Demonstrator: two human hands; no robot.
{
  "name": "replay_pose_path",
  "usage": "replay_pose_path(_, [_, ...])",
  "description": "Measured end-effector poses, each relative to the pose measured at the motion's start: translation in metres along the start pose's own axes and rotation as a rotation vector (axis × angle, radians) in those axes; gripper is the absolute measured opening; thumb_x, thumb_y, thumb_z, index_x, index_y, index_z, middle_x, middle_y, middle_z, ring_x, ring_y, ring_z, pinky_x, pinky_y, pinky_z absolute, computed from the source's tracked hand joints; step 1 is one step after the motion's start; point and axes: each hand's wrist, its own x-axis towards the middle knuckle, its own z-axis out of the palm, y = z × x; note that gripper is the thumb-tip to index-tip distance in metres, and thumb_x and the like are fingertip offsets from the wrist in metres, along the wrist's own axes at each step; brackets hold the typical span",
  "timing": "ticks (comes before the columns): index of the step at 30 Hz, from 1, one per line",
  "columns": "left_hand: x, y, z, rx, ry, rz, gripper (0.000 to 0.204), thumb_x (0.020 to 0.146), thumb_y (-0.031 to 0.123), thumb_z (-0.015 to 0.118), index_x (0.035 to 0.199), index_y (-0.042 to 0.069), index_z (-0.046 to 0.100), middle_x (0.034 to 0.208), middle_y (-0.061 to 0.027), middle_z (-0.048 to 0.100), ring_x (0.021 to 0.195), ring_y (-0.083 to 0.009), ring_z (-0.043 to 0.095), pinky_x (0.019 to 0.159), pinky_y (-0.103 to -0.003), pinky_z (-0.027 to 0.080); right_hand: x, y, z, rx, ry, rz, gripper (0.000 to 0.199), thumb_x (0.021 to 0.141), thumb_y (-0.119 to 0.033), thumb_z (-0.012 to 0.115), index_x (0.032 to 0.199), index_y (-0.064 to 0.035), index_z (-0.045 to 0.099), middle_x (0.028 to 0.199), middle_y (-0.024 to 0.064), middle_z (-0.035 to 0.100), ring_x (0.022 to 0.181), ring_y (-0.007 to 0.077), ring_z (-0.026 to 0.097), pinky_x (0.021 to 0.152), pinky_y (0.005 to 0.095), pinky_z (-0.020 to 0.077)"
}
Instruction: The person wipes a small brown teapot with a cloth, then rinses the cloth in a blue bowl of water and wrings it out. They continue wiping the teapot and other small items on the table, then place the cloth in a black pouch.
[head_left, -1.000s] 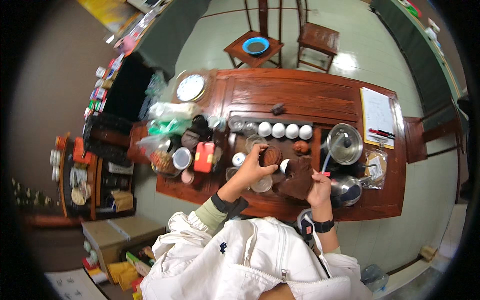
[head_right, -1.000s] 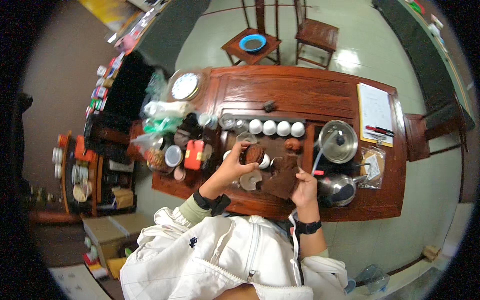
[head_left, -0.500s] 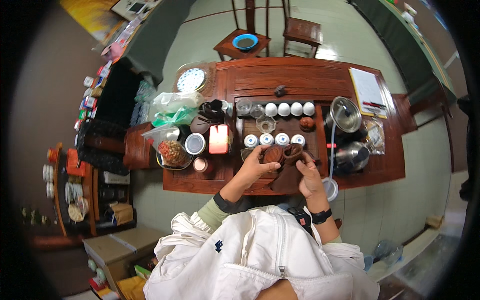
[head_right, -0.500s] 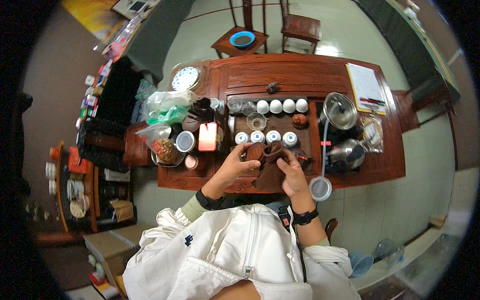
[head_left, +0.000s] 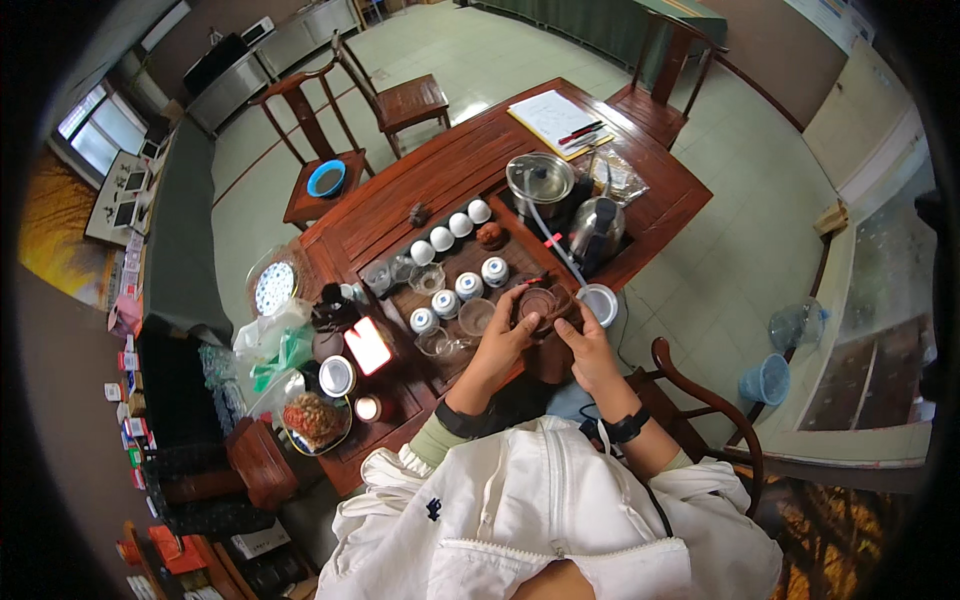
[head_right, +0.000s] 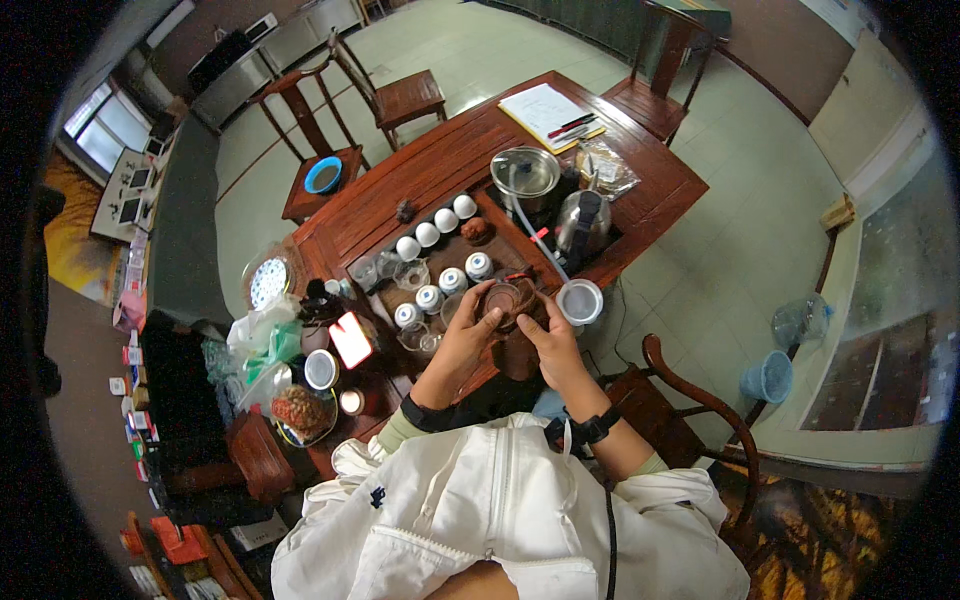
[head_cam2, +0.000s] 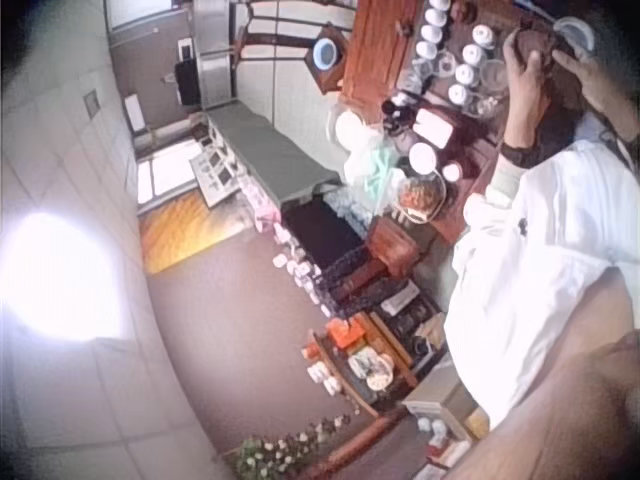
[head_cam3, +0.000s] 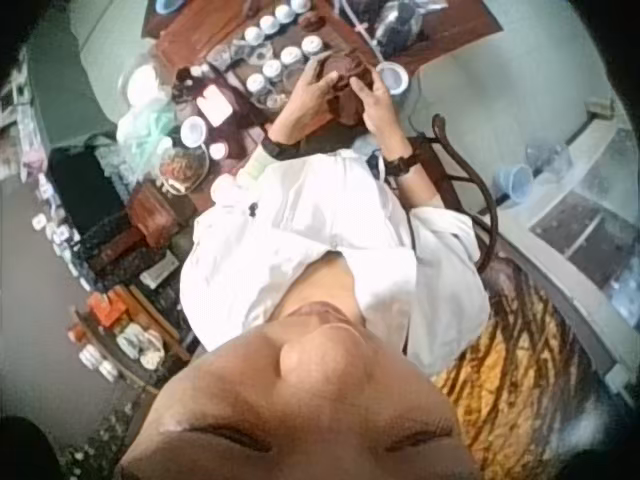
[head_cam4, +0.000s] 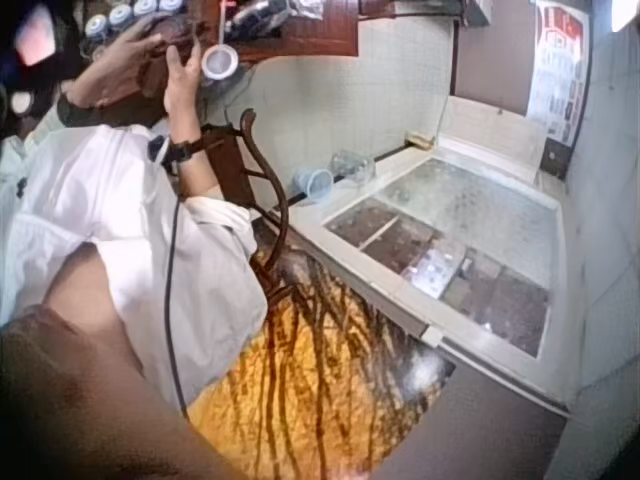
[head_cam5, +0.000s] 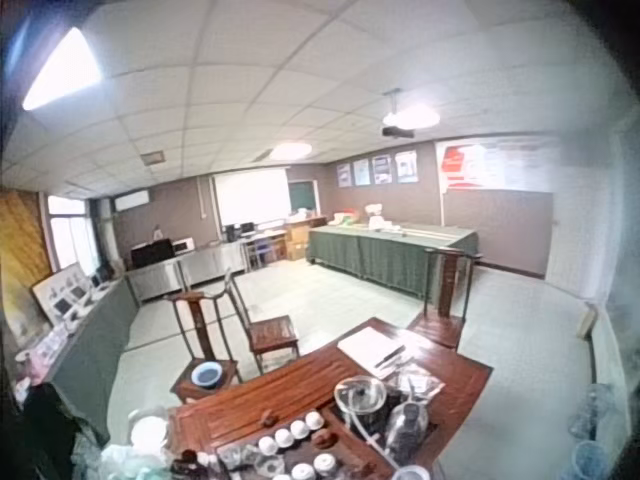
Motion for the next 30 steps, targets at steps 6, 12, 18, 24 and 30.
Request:
replay_pose_path(6, [0.048,-0.028,0.021,-0.179,0.115,-0.151,0.031,0.097,0.014,0.051,0.126,0.006,0.043,0.121,-0.0082,0.052,0.103,-0.0165,0.056,0.077,-0.032,0.051,0.014,-0.012,-0.031,-0.128,0.013,-0.140,0.052,0.090,-0.014,0.063,0.136,-0.0028,0.040,0.126,0.0056,0.051,0.113,0.0152,0.052,0.098,0.0303,0.0421])
replay_pose_path(12, [0.096,-0.045,0.059,-0.035,-0.033,-0.213,0.023,0.097,0.016,0.050,0.116,0.005,0.042,0.107,-0.0081,0.056,0.094,-0.0168,0.057,0.074,-0.031,0.049,0.026,-0.034,-0.067,-0.219,0.193,-0.325,0.044,0.092,-0.010,0.059,0.132,-0.0006,0.045,0.123,0.0054,0.054,0.112,0.0132,0.051,0.099,0.0280,0.0388])
replay_pose_path(18, [0.117,-0.056,0.095,0.228,-0.266,-0.338,0.021,0.096,0.012,0.051,0.113,0.000,0.045,0.102,-0.0075,0.053,0.094,-0.0147,0.052,0.080,-0.029,0.046,0.009,-0.044,-0.108,-0.089,0.487,-0.294,0.035,0.093,-0.017,0.057,0.122,0.0011,0.051,0.110,0.0074,0.060,0.095,0.0145,0.059,0.086,0.0285,0.0476])
replay_pose_path(24, [0.135,-0.073,0.113,0.467,-0.633,-0.350,0.034,0.092,0.005,0.056,0.123,0.001,0.044,0.109,-0.0058,0.054,0.099,-0.0141,0.052,0.084,-0.028,0.046,-0.025,-0.053,-0.155,0.078,0.715,-0.093,0.042,0.090,-0.028,0.063,0.120,-0.0007,0.053,0.109,0.0082,0.060,0.099,0.0190,0.059,0.084,0.0355,0.0491])
replay_pose_path(30, [0.130,-0.089,0.123,0.384,-0.784,-0.526,0.032,0.089,0.008,0.062,0.118,0.002,0.050,0.104,-0.0029,0.057,0.089,-0.0131,0.056,0.072,-0.025,0.048,-0.070,-0.065,-0.158,-0.338,0.321,-0.207,0.048,0.086,-0.022,0.066,0.126,0.0014,0.053,0.119,0.0093,0.059,0.111,0.0172,0.053,0.095,0.0314,0.0425])
